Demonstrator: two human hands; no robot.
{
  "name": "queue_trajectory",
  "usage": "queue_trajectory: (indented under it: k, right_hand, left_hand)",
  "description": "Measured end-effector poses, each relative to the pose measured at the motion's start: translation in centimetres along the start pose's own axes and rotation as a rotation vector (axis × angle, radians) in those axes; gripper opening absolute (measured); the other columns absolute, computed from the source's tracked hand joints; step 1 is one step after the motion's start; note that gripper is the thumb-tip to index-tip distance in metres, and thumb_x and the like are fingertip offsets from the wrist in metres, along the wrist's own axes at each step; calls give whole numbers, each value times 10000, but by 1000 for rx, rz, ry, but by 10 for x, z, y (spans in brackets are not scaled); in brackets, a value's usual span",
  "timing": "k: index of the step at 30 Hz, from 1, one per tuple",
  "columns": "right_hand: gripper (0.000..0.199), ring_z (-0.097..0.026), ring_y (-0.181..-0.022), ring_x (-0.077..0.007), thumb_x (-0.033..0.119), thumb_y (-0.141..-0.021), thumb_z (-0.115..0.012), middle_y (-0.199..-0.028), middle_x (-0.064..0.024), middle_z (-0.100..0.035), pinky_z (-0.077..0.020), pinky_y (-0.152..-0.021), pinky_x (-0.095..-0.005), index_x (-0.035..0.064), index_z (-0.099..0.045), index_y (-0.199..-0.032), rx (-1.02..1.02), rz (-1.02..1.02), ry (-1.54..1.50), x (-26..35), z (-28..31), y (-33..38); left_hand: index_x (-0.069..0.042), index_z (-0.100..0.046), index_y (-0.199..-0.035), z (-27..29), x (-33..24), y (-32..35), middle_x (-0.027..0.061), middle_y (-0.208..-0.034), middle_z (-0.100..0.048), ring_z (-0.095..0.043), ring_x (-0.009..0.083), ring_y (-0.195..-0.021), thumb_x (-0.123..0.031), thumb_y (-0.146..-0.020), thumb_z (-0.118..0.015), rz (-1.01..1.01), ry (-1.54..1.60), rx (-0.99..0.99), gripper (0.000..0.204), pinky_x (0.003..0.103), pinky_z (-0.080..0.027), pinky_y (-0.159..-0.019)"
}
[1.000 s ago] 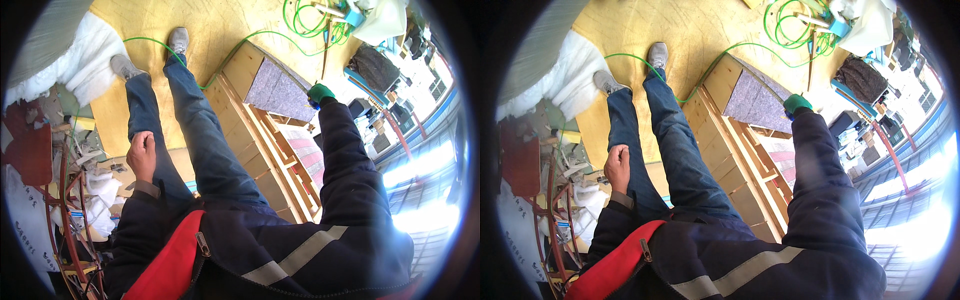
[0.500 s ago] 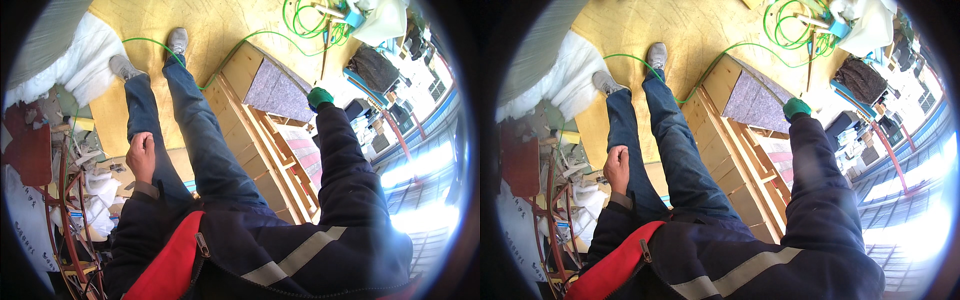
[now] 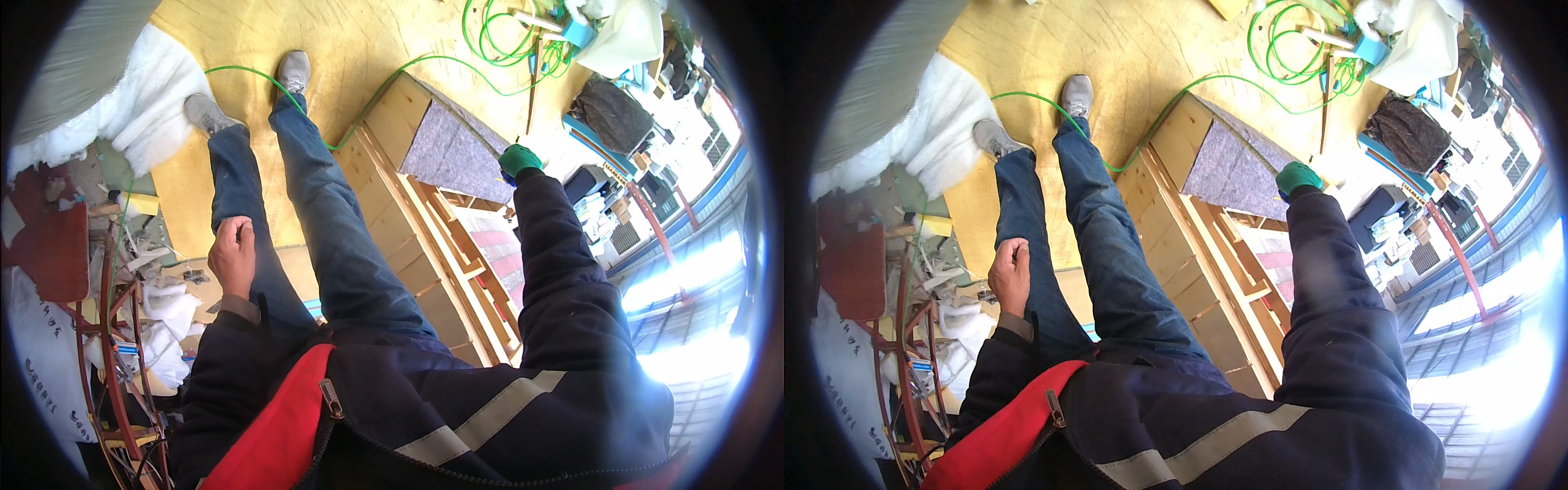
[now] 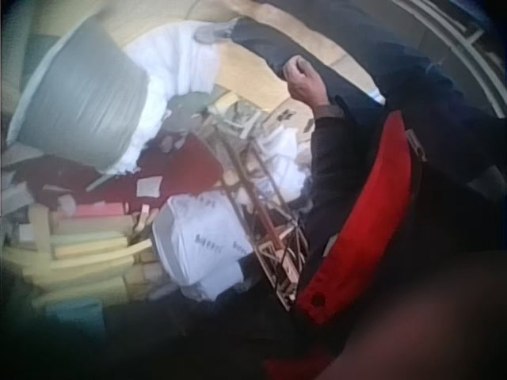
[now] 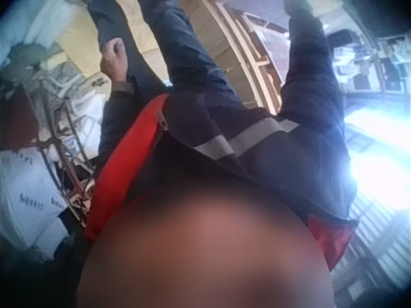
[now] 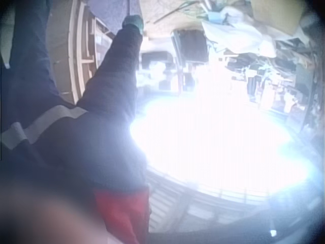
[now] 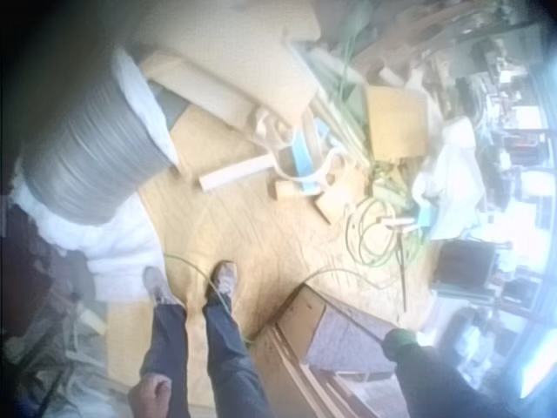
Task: The person measures and cuts blue foam sheets using a tape measure, a wooden straightedge, and a utility knife. They repeatedly position the straightedge, measure, score, and fold the foam to separate cut pieces, then stack the finished pieces on the floor.
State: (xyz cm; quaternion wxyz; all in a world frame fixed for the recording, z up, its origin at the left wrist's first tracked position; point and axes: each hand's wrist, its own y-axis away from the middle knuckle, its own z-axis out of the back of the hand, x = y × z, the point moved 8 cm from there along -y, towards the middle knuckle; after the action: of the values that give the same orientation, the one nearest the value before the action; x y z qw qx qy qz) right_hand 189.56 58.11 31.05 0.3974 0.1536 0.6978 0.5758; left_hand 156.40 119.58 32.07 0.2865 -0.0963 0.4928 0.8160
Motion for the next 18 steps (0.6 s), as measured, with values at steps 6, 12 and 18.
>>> queue_trajectory:
  k: [6, 12, 18]
  right_hand:
    - [224, -779, -926, -372, 235, -883, -687, -929, -199, -785, -607, -840, -476, 71, -836, -915, -72, -64, -146, 0, -6, -6]
    - [249, -783, -950, -363, 250, -900, -672, -951, -211, -788, -599, -831, -477, 63, -834, -924, -36, -206, -369, -16, -24, -11]
    - [262, -795, -916, -341, 263, -915, -666, -935, -196, -795, -597, -817, -482, 63, -834, -919, -80, -188, -514, -6, -31, -3]
  left_hand:
    - [-99, -740, -1033, -1, 4, 2, 87, -1040, -762, -735, 320, -939, -221, -1010, -670, 32, 1, 28, 142, 412, -561, -835]
    - [-69, -737, -1068, -5, 14, 5, 88, -1013, -754, -726, 247, -890, -211, -1021, -660, 17, 62, 82, 168, 366, -561, -834]
    - [-28, -728, -1117, 12, 10, 6, 42, -951, -734, -671, 139, -854, -227, -1034, -682, 93, 240, 222, 221, 309, -544, -800]
